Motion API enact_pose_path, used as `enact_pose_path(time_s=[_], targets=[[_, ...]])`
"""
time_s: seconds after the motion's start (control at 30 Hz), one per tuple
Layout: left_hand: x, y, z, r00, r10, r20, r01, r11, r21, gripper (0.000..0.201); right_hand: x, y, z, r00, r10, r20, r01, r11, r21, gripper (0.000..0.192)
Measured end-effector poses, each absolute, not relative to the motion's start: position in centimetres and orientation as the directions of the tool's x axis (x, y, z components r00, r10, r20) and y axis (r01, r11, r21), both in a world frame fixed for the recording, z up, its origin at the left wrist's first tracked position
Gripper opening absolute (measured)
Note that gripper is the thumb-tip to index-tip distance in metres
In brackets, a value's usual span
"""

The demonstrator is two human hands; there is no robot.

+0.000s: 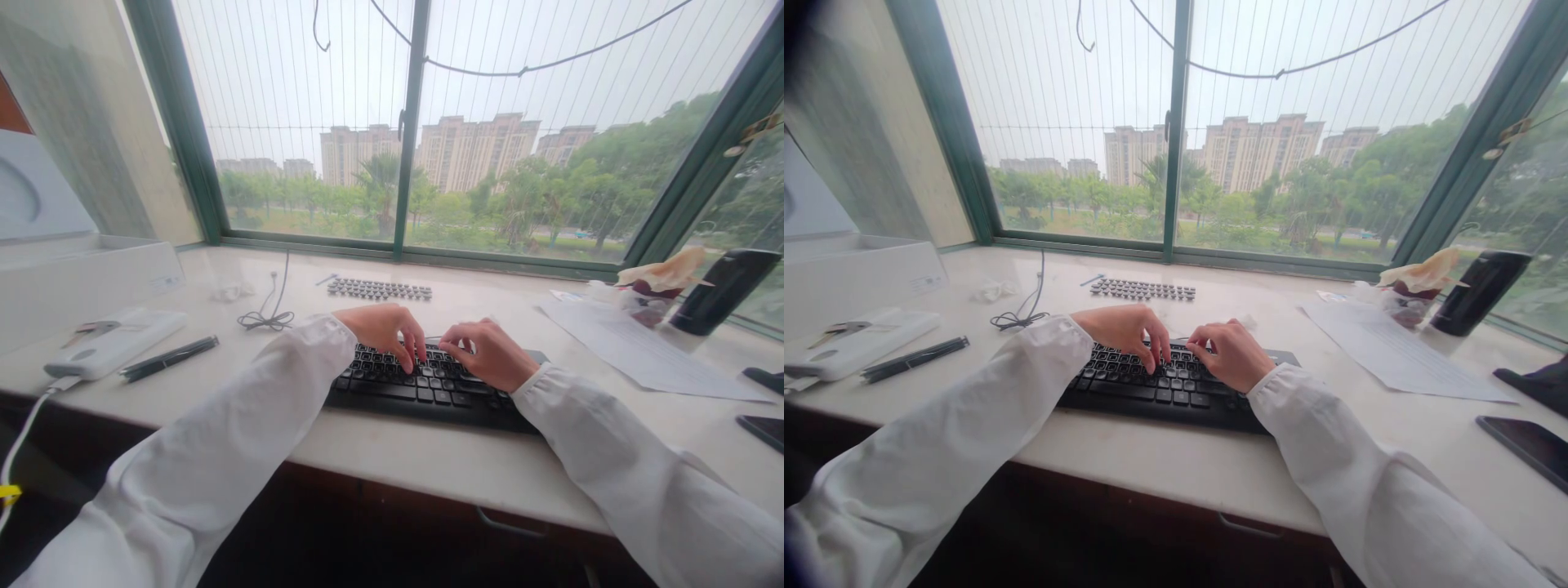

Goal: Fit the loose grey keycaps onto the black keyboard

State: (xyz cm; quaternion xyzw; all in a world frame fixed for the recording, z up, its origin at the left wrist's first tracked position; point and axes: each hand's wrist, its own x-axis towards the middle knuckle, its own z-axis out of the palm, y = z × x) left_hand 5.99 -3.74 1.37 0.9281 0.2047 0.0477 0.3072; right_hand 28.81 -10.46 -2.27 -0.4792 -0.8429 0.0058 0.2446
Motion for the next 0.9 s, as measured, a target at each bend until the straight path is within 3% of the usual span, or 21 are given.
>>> enact_pose_path(time_s=[0.2,0.63,0.9], targets=[[6.3,-3.3,0.8,0.925,0.379,0.031,0.305,-0.787,0.537,0.019,28.7,-10.5,-2.4,-0.435,0.812,0.389,0.812,0.540,-0.220,0.019],[6.5,-3.1,0.6,0.894,0.446,-0.041,0.396,-0.746,0.535,0.030,28.1,-11.1,-2.3,-0.455,0.784,0.423,0.790,0.575,-0.215,0.016],[6.4,-3.3,0.8,0.887,0.453,-0.092,0.423,-0.713,0.560,0.033,26.3,-12.3,-2.8,-0.505,0.769,0.394,0.686,0.634,-0.358,0.014]])
